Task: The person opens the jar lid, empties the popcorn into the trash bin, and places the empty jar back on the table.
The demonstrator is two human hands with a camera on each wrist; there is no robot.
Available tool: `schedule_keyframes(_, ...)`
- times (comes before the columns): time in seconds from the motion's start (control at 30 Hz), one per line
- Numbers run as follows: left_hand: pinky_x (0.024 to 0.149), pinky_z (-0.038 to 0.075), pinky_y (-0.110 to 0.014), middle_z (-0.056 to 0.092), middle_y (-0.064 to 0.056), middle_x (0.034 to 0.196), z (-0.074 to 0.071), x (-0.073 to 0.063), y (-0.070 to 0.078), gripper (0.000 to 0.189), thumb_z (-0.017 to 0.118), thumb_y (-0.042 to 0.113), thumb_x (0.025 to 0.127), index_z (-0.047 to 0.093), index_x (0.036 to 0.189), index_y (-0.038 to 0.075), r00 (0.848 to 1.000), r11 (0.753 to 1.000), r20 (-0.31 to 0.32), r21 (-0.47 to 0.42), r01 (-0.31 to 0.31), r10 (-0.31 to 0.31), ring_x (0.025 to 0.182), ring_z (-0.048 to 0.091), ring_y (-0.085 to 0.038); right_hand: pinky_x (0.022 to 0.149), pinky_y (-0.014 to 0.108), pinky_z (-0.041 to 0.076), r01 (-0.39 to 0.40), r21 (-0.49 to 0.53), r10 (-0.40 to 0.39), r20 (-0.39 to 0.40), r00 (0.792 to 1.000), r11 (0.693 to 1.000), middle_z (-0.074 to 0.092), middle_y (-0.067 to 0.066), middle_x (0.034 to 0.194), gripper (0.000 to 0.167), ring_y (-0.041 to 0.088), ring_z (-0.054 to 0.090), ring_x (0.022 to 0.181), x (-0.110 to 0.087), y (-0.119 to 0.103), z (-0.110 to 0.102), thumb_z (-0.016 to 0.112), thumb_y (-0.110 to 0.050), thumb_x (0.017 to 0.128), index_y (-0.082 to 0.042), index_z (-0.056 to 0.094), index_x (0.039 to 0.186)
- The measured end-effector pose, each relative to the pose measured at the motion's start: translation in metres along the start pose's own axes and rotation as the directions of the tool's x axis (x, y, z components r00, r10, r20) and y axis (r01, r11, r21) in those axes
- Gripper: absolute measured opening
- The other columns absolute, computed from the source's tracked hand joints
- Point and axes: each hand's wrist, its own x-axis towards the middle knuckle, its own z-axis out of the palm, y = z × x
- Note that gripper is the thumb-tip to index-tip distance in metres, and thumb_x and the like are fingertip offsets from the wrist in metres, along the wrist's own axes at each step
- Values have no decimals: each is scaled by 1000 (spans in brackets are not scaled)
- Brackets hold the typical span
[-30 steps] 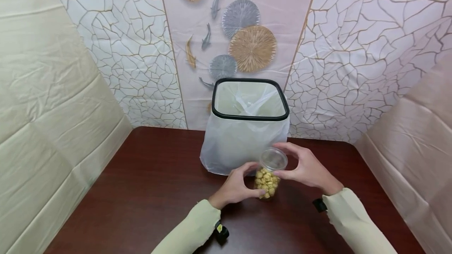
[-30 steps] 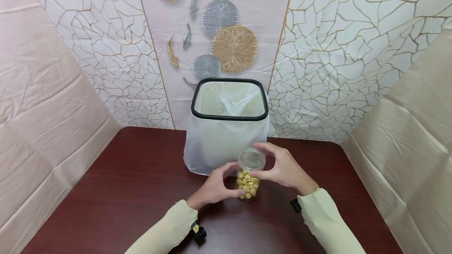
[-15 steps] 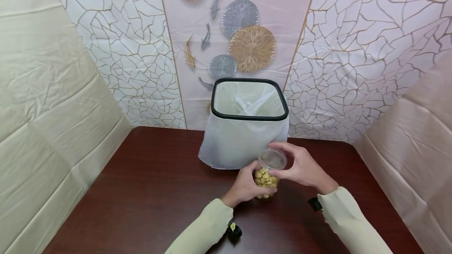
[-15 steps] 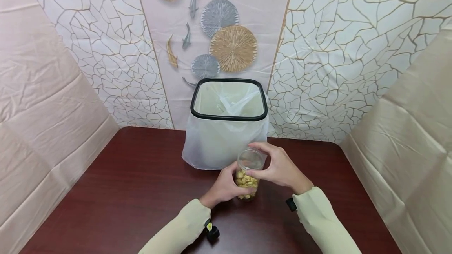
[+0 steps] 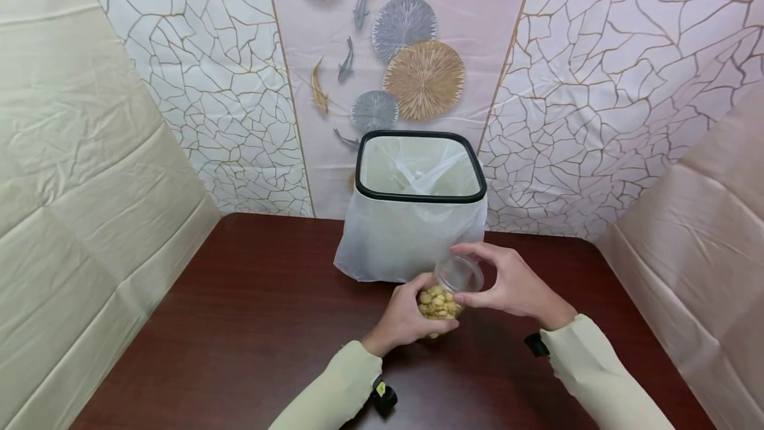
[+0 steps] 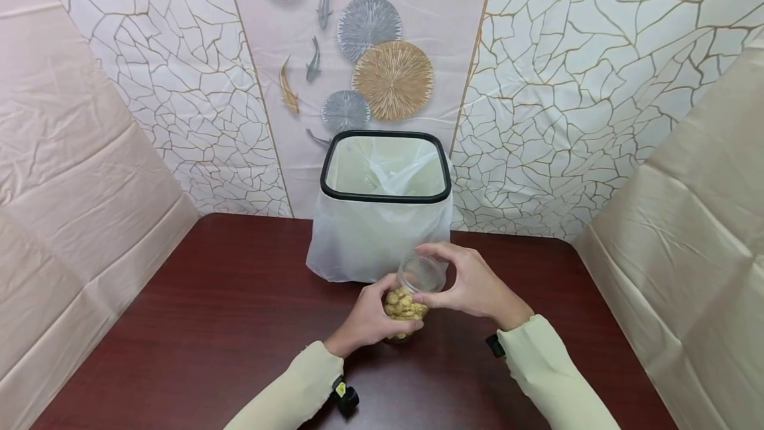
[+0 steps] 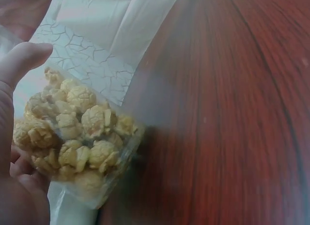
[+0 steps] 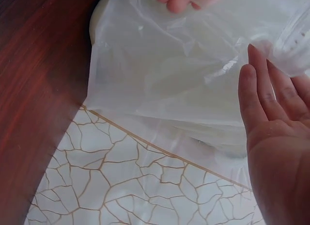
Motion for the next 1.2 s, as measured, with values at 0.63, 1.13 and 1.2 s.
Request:
schedule_keyframes(0.63,95,59,-30,73,-3,129,-67,-27,7,81,98,31,70,63,139,10,992,917,29,378,-124,122,111,70,-14,88,39,63,-21,-12,22,105,994,1000,77,1,118,75,16,75,104,8,-26,16,93,-45,76,-6,67,135)
schedule_keyframes(1.13,93,61,-38,71,-4,134,-90,-41,17,86,98,30,67,62,143,11,989,783,6,611,-119,147,119,70,-19,84,36,62,-163,7,162,113,980,987,76,2,100,58,13,73,89,17,-41,39,86,-50,82,-7,72,118)
schedule_keyframes(1.2,92,62,-39,71,-5,134,-92,-41,18,86,98,30,67,62,142,11,988,769,6,627,-124,155,120,70,-21,83,35,62,-167,13,165,105,981,986,76,1,99,57,12,73,88,17,-41,40,86,-50,82,-8,72,118)
